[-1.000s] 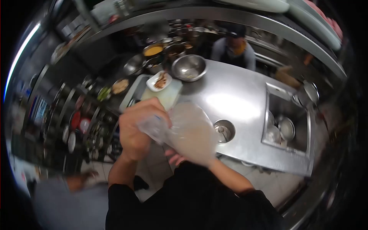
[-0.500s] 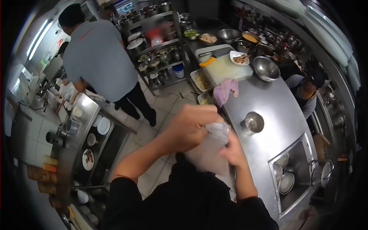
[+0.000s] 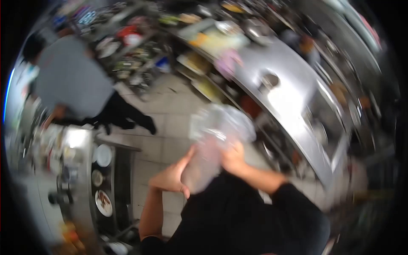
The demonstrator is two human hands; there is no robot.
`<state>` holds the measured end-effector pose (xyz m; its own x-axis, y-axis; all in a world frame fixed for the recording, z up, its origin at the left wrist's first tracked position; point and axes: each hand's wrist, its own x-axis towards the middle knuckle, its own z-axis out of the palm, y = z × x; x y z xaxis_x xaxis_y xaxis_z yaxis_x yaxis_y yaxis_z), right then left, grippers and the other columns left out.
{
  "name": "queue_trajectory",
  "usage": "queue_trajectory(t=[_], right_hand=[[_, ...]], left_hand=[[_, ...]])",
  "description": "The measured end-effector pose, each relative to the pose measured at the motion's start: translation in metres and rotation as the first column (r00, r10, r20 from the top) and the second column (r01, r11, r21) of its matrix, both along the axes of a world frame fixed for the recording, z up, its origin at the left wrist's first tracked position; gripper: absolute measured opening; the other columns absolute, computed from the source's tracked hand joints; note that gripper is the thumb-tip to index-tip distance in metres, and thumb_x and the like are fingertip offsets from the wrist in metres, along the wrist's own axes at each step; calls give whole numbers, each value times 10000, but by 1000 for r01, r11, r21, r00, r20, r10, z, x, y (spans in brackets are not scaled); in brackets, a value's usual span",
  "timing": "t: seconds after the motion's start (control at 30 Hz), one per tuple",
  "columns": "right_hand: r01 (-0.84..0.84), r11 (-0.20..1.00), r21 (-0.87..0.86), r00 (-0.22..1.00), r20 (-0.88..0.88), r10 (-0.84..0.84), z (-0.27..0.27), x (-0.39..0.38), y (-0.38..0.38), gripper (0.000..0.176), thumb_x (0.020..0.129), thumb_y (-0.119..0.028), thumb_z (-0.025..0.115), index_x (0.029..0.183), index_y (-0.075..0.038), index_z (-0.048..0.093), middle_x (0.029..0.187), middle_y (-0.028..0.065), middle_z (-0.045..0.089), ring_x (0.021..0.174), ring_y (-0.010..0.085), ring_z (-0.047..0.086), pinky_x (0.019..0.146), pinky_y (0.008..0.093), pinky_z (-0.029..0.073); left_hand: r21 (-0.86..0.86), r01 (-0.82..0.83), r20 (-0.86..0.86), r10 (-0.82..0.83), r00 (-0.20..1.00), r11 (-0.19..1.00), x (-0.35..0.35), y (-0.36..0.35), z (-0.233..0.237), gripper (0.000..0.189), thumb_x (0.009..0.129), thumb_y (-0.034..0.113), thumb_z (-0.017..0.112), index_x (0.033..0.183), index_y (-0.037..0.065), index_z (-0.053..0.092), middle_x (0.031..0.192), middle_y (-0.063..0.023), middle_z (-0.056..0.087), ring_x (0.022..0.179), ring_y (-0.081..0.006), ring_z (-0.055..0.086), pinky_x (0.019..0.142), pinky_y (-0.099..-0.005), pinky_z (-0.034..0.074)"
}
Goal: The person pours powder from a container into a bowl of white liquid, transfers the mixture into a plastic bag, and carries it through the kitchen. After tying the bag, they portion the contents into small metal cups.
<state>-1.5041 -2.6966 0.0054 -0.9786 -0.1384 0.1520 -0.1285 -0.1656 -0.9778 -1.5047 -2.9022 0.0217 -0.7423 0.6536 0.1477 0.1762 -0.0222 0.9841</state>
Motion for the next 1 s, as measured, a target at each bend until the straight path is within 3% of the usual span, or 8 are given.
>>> queue_trajectory(t=[0.1, 0.17, 0.33, 0.47, 0.6, 0.73, 0.83, 1.0], right_hand=[[29, 978, -204, 999, 45, -20, 59, 5, -11, 133, 744, -26, 461, 747, -4, 592, 685, 66, 612, 657, 159, 593, 580, 343, 473], [-22, 998, -58, 995, -103, 16, 58, -9, -6, 154, 763, -32, 438, 766, 0, 589, 690, 67, 619, 634, 145, 582, 571, 319, 470], [-198, 893, 404, 974, 185, 132, 89, -72, 84, 205, 874, -175, 500, 887, -2, 610, 783, 83, 645, 713, 152, 598, 677, 296, 477], [-132, 747, 652, 979, 204, -6, 139, -93, 151, 341, 901, -303, 510, 1102, -33, 565, 1160, 128, 582, 1068, 193, 536, 883, 317, 407], [-3, 613, 790, 878, -291, 381, 138, -151, 214, 301, 896, -284, 498, 954, -23, 636, 802, 132, 655, 769, 234, 628, 717, 381, 485], [-511, 860, 13, 852, -126, 508, 104, -203, 282, 698, 752, -268, 717, 1337, -128, 364, 1253, 164, 493, 1081, 281, 524, 931, 345, 428], [-98, 993, -69, 932, -355, 68, 99, -225, 302, 440, 900, -384, 486, 1205, -68, 484, 1273, 131, 509, 1179, 210, 467, 963, 352, 350], [-370, 588, -719, 924, -219, 313, 7, -166, 172, 869, 831, -512, 554, 1447, -166, 49, 1412, 109, 310, 1213, 264, 410, 963, 443, 365]], left_hand=[[-390, 189, 37, -190, 981, 901, -9, 29, -31, 617, 590, 155, 833, 1117, 24, 541, 1043, -86, 609, 910, -155, 582, 723, -317, 503], [-169, 305, 507, -183, 842, 937, -23, 63, -61, 976, 613, 194, 835, 1390, 57, 260, 1370, -102, 374, 1147, -179, 472, 966, -370, 391], [733, 209, 337, -613, 715, 647, -44, 164, -54, 504, 652, 148, 784, 1093, 37, 567, 1109, -50, 575, 968, -143, 556, 808, -328, 479], [501, 508, 123, -639, 759, 701, -126, 226, -66, 460, 837, 280, 625, 1174, -2, 490, 1161, -74, 535, 1089, -158, 487, 924, -337, 398], [435, 294, 201, -410, 889, 851, -158, 296, 12, 321, 936, 312, 453, 862, 9, 530, 838, -75, 571, 911, -198, 568, 865, -342, 424], [445, 241, -117, -211, 971, 863, -202, 316, 44, 445, 982, 336, 324, 628, 72, 382, 560, -38, 396, 615, -196, 509, 706, -334, 436], [562, 68, -29, -62, 998, 824, -215, 289, 77, 462, 983, 380, 284, 613, 105, 316, 541, 9, 300, 543, -137, 351, 594, -254, 350], [842, -10, 48, -56, 997, 539, -216, 221, 93, 400, 981, 337, 320, 654, 106, 337, 584, 14, 308, 564, -117, 301, 549, -225, 302]])
